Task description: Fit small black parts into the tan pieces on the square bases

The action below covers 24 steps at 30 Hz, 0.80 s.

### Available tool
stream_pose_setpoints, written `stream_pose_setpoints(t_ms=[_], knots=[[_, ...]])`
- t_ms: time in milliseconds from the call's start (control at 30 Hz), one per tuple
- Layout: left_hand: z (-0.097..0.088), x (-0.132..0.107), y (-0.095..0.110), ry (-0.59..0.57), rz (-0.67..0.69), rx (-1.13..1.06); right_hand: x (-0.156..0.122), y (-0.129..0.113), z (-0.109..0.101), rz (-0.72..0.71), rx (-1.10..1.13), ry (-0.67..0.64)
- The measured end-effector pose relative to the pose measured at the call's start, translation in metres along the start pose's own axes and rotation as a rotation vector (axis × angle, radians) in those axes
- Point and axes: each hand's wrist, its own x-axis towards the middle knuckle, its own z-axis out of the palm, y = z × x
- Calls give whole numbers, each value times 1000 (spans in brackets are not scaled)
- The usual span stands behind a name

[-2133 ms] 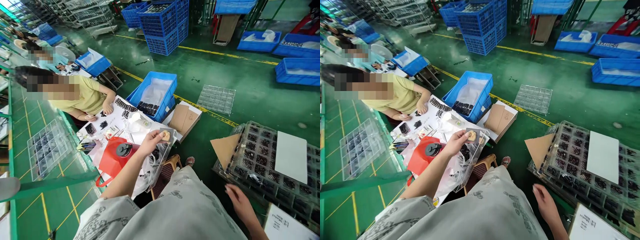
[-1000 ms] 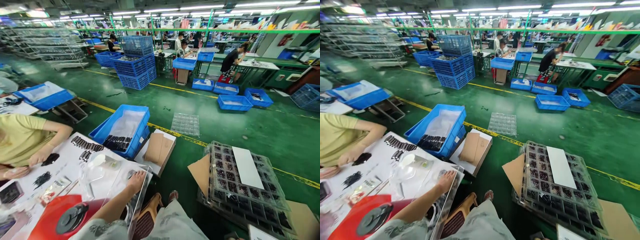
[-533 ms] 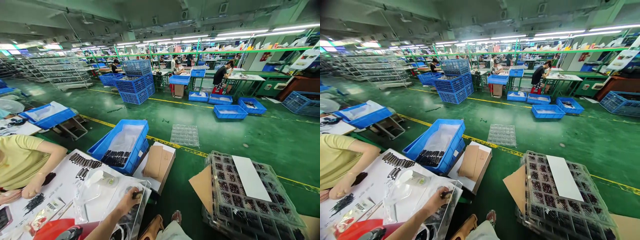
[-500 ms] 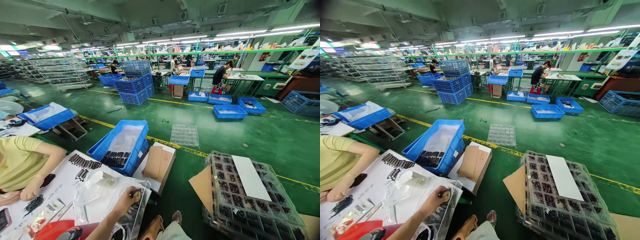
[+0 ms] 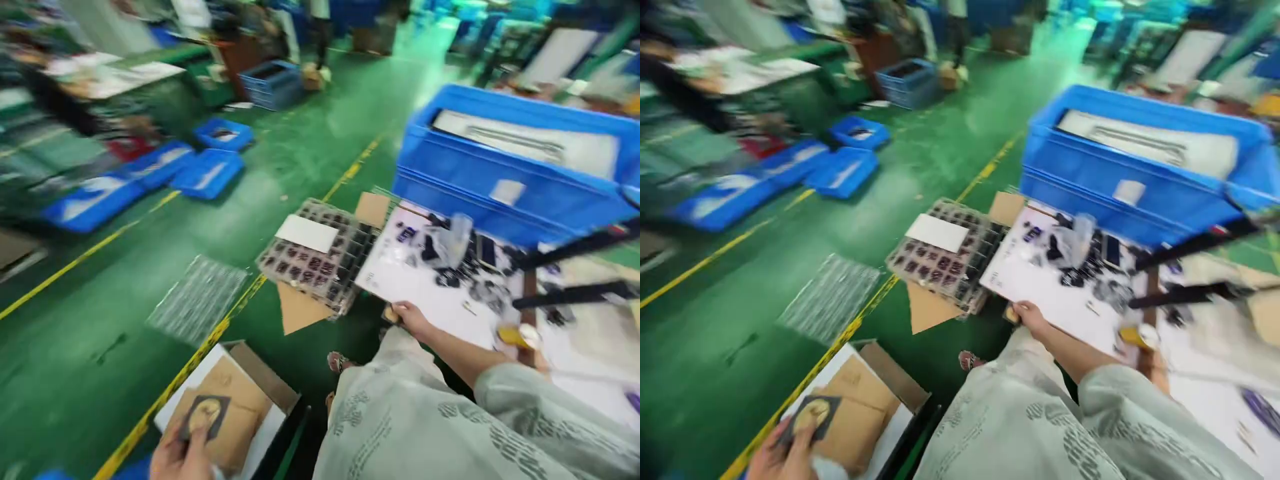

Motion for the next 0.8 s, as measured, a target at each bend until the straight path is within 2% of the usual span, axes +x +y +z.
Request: stream_pose_setpoints(t_ms=[67, 100, 133, 200, 300, 400, 500, 567, 633, 700, 800], knots=[[104, -2, 33, -372, 98, 4, 20, 14, -36, 38, 121, 116], [153, -12, 48, -507, 140, 14, 26, 22, -56, 51, 160, 170], [199, -25, 62, -638, 177, 15, 29, 30, -75, 62, 183, 215], [279, -56, 87, -897, 249, 35, 30, 46, -110, 81, 194, 281], [375, -112, 115, -1170, 359, 102, 37, 62, -150, 88, 155, 311], [451, -171, 132, -1354, 482, 194, 57, 67, -171, 40, 90, 298], [507, -216, 138, -1479, 623, 315, 77, 71, -178, -49, -2, 323], [530, -230, 139, -1507, 737, 396, 81, 77, -181, -112, -69, 373], [542, -233, 138, -1510, 852, 465, 74, 87, -181, -168, -119, 413], [546, -229, 138, -1520, 951, 520, 60, 98, -177, -210, -139, 433], [548, -223, 139, -1552, 1066, 581, 28, 119, -160, -215, -98, 459]])
